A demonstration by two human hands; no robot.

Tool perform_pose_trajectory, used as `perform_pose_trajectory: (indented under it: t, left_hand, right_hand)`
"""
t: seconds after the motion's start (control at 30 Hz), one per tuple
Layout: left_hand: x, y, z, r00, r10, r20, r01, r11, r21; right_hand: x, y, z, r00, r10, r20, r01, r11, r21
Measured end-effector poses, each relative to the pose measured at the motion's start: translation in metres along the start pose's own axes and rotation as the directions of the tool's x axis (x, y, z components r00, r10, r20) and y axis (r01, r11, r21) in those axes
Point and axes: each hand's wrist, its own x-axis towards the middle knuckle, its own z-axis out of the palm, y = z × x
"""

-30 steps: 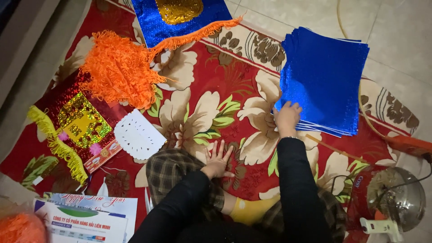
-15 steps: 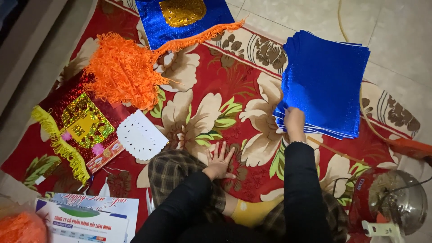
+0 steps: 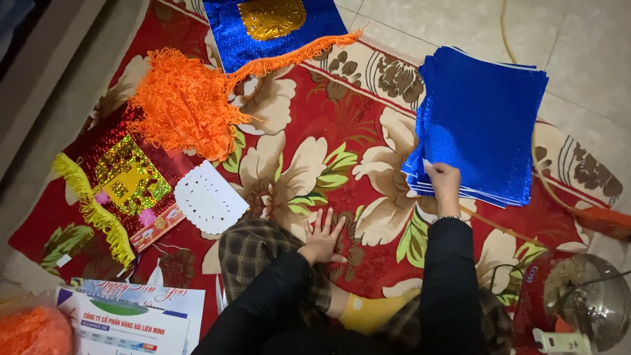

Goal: Assembling decorative banners by gluing orange fringe and gold cutouts onto blue and white sheets using a hot glue gun.

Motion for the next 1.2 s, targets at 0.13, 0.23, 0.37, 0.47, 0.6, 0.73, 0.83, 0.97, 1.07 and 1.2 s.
perform_pose_trajectory:
  t: [0.13,0.23,0.37,0.47,0.6,0.73,0.83,0.97,1.07,1.2]
  left_hand:
    - [-0.004,0.002,-0.004,1.000,-0.002,0.003,0.002,1.000,-0.007]
    - [-0.001,0.001,-0.002,1.000,-0.006,0.006,0.006,1.000,-0.004]
    - [-0.002,0.001,-0.001,1.000,-0.006,-0.003,0.006,1.000,0.011]
    - [-0.002,0.001,-0.001,1.000,0.005,-0.010,-0.005,1.000,-0.014]
    - [-0.003,0.002,-0.003,1.000,0.002,0.003,-0.002,1.000,-0.020]
    - [-0.005,0.002,-0.005,1.000,0.003,0.005,-0.003,1.000,-0.016]
    - [-0.003,0.001,-0.003,1.000,0.005,0.006,-0.005,1.000,-0.024]
    - [0.001,0.000,0.000,1.000,-0.002,0.009,0.002,1.000,-0.013]
    - [0.002,-0.001,0.003,1.000,-0.012,0.004,0.012,1.000,0.001]
    - [0.004,-0.001,0.003,1.000,-0.014,0.008,0.014,1.000,0.004]
  right_hand:
    - [0.004,0.011,0.009,0.996,0.087,-0.035,-0.080,0.982,0.171]
    - [0.005,0.010,0.012,0.992,0.109,-0.059,-0.092,0.967,0.237]
    - [0.008,0.013,0.008,0.980,0.200,-0.006,-0.193,0.951,0.243]
    - [0.017,0.029,0.014,0.978,0.208,0.024,-0.208,0.952,0.225]
    - [0.007,0.019,0.008,0.984,0.179,0.008,-0.177,0.958,0.226]
    - [0.014,0.032,0.017,0.986,0.159,-0.039,-0.146,0.963,0.227]
    - [0.006,0.016,0.010,0.986,0.162,-0.045,-0.145,0.955,0.259]
    - [-0.006,0.000,-0.001,0.980,0.197,-0.007,-0.185,0.931,0.314]
    - [0.003,0.011,0.007,0.964,0.266,0.022,-0.257,0.900,0.352]
    - [-0.002,0.005,0.001,0.949,0.312,0.032,-0.293,0.847,0.444]
